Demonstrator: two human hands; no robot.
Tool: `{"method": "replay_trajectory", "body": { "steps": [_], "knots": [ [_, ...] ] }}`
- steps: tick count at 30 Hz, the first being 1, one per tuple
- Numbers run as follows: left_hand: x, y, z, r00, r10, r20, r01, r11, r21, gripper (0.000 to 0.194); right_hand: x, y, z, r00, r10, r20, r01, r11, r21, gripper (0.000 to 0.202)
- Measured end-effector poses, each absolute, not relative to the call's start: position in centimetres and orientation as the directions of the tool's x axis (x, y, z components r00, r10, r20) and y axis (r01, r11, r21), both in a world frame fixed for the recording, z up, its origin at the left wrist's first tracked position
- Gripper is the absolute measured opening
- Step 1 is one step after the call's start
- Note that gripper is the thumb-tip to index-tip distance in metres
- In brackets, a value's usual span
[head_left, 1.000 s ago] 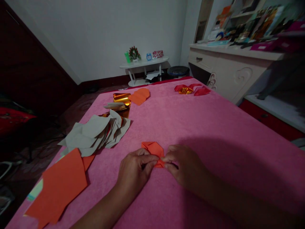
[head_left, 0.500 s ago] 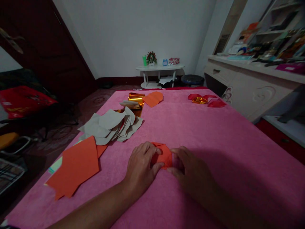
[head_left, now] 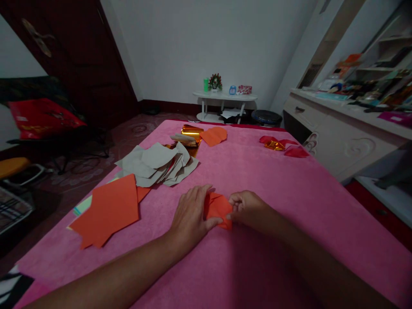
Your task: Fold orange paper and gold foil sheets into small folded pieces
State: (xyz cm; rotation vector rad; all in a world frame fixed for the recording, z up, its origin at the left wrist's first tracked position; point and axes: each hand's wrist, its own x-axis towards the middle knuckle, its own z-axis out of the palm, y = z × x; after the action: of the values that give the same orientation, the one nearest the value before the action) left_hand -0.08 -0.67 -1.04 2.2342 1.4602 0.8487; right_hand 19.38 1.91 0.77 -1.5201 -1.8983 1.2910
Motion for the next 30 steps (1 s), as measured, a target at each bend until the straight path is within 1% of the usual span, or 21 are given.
{"method": "replay_trajectory", "body": {
  "steps": [3,5,7,9,11,12,13,15,16,18,20,22,25,30],
  "knots": [
    [-0.3,-0.6,-1.2,0.292,0.910,0.293,0.689,-0.413,0.596,0.079,18.9,1.4,1.3,-0.317,0.893,-0.320,0.491,-0.134,-0.861,0.009],
    [-0.3,-0.4,-1.4,0.268,0.914,0.306,0.660,-0.406,0.632,0.079,18.6,1.1,1.1,-0.306,0.882,-0.360,0.368,-0.239,-0.899,0.010],
    [-0.3,-0.2,-1.6,0.219,0.920,0.325,0.592,-0.391,0.705,0.076,18.4,1.0,0.6,-0.293,0.890,-0.350,0.218,-0.294,-0.930,0.019],
    [-0.1,0.1,-1.7,0.157,0.936,0.314,0.449,-0.351,0.822,0.072,18.2,0.9,0.1,-0.267,0.911,-0.314,0.079,-0.304,-0.949,0.026],
    [0.2,0.6,-1.7,0.110,0.965,0.239,0.227,-0.258,0.939,0.074,18.0,0.8,-0.2,-0.248,0.930,-0.271,-0.047,-0.291,-0.956,0.029],
    [0.3,0.8,-1.6,0.095,0.979,0.182,0.107,-0.192,0.976,0.076,17.9,0.7,-0.3,-0.240,0.937,-0.253,-0.102,-0.284,-0.953,0.029],
    [0.4,0.9,-1.5,0.083,0.989,0.125,-0.007,-0.125,0.992,0.078,17.7,0.6,-0.4,-0.234,0.942,-0.240,-0.147,-0.279,-0.949,0.030],
    [0.6,1.0,-1.0,0.079,0.997,0.022,-0.194,-0.007,0.981,0.079,17.3,0.3,-0.3,-0.213,0.953,-0.214,-0.205,-0.257,-0.944,0.032],
    [0.6,1.0,-0.8,0.098,0.995,-0.022,-0.268,0.048,0.962,0.076,17.1,0.2,-0.3,-0.202,0.958,-0.201,-0.220,-0.245,-0.944,0.033],
    [0.6,0.7,-0.3,0.202,0.974,-0.103,-0.363,0.172,0.916,0.058,16.9,-0.1,0.0,-0.178,0.967,-0.181,-0.235,-0.220,-0.947,0.031],
    [0.5,0.3,0.1,0.325,0.931,-0.165,-0.382,0.289,0.878,0.036,16.8,-0.3,0.2,-0.152,0.972,-0.180,-0.240,-0.213,-0.947,0.029],
    [0.4,-0.1,0.3,0.372,0.906,-0.202,-0.363,0.342,0.866,0.024,16.8,-0.4,0.5,-0.126,0.975,-0.182,-0.241,-0.208,-0.948,0.028],
    [0.5,-0.4,0.2,0.344,0.912,-0.223,-0.337,0.342,0.877,0.020,16.8,-0.5,0.7,-0.105,0.980,-0.167,-0.238,-0.187,-0.953,0.027],
    [0.6,-0.5,-0.1,0.312,0.926,-0.214,-0.298,0.310,0.903,0.022,16.7,-0.8,0.7,-0.108,0.985,-0.138,-0.221,-0.159,-0.962,0.025]
  ]
}}
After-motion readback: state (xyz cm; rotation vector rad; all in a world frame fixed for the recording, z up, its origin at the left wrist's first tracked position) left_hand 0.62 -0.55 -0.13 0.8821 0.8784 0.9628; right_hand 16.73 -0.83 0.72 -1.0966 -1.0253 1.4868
